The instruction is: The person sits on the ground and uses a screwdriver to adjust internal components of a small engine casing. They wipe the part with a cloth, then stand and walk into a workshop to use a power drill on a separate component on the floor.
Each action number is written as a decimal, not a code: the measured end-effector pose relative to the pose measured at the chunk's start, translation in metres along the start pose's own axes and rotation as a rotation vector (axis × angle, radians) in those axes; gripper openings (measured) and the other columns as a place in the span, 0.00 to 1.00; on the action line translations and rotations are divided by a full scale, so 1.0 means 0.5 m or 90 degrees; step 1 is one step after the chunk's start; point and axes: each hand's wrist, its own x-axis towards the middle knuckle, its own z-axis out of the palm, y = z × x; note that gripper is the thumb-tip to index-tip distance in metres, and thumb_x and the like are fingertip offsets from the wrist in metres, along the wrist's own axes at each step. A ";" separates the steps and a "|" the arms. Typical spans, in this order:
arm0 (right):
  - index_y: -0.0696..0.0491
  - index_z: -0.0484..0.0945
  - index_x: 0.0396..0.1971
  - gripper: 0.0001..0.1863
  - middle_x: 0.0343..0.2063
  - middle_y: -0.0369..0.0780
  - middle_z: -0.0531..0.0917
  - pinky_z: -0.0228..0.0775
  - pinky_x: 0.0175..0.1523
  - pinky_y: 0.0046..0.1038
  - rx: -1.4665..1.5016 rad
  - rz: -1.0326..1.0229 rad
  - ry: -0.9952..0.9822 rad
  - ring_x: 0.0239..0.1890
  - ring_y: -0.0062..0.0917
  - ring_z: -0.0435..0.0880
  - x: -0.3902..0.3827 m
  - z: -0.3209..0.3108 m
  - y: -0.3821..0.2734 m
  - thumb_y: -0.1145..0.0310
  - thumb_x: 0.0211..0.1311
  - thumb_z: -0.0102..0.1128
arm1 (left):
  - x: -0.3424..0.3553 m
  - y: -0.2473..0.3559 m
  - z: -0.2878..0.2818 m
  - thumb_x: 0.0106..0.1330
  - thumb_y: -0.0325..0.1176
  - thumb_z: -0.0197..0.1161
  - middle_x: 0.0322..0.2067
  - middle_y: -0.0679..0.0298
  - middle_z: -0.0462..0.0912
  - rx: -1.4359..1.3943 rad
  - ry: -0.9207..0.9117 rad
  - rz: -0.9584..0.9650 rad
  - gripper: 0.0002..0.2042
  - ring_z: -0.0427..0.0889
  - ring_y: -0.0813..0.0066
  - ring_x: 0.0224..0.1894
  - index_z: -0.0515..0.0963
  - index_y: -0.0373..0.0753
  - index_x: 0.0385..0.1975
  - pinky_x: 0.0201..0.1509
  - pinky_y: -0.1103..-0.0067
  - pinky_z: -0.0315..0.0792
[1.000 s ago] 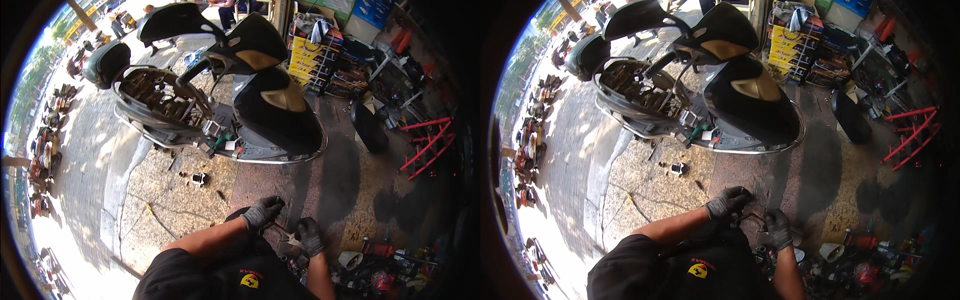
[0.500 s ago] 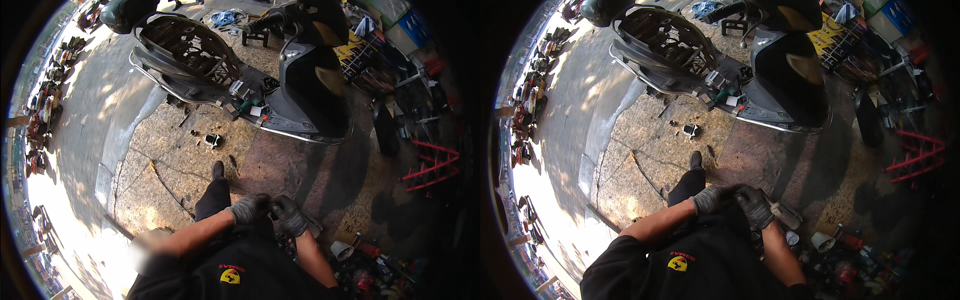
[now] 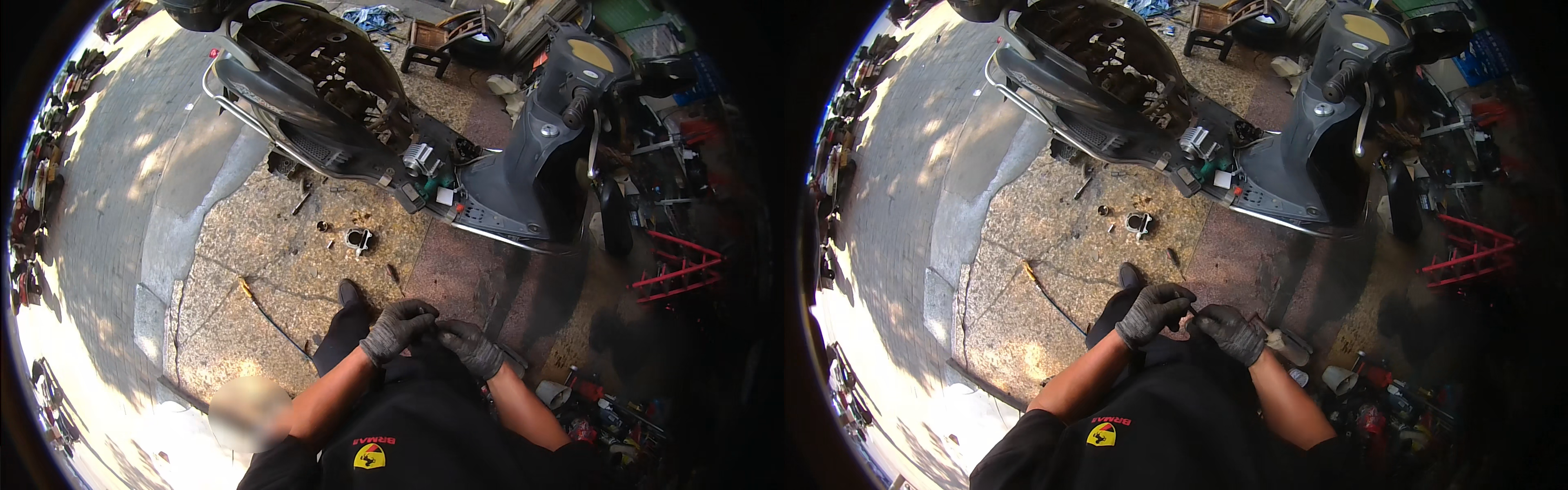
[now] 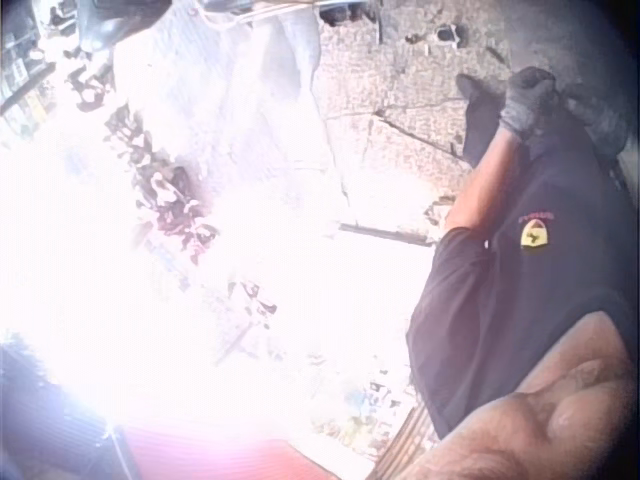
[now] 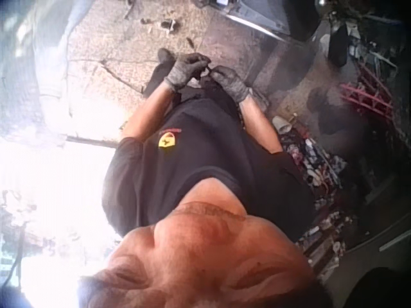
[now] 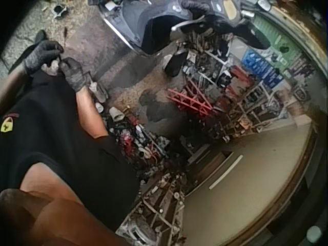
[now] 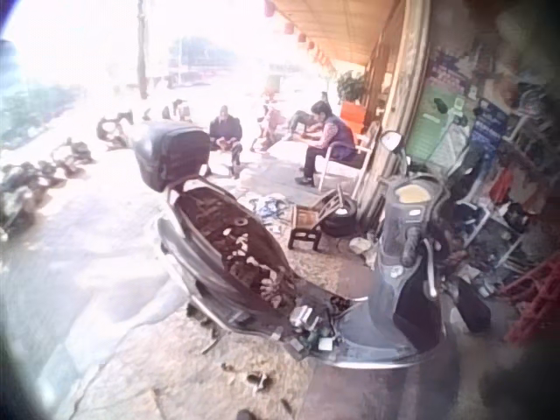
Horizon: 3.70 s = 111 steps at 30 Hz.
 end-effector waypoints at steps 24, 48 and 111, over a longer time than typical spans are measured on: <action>0.55 0.79 0.40 0.12 0.26 0.39 0.82 0.76 0.27 0.32 -0.018 0.241 0.147 0.22 0.26 0.80 0.423 -0.077 -0.030 0.61 0.70 0.56 | -0.180 0.033 -0.315 0.69 0.35 0.60 0.24 0.64 0.77 -0.194 0.515 0.147 0.09 0.80 0.71 0.26 0.77 0.36 0.41 0.33 0.71 0.79; 0.51 0.68 0.65 0.45 0.57 0.53 0.78 0.71 0.63 0.42 -0.579 0.208 0.358 0.59 0.47 0.78 0.826 -0.353 -0.046 0.49 0.46 0.73 | -0.061 0.050 -0.577 0.66 0.34 0.64 0.22 0.65 0.79 -0.066 0.511 -0.188 0.07 0.74 0.78 0.19 0.80 0.38 0.36 0.19 0.81 0.68; 0.52 0.64 0.64 0.52 0.56 0.49 0.75 0.69 0.64 0.38 -0.455 0.157 0.672 0.59 0.40 0.75 1.023 -0.427 0.976 0.59 0.35 0.83 | 0.451 -0.333 -0.875 0.75 0.36 0.56 0.34 0.62 0.82 0.062 0.240 -0.172 0.14 0.83 0.75 0.37 0.75 0.30 0.48 0.46 0.75 0.81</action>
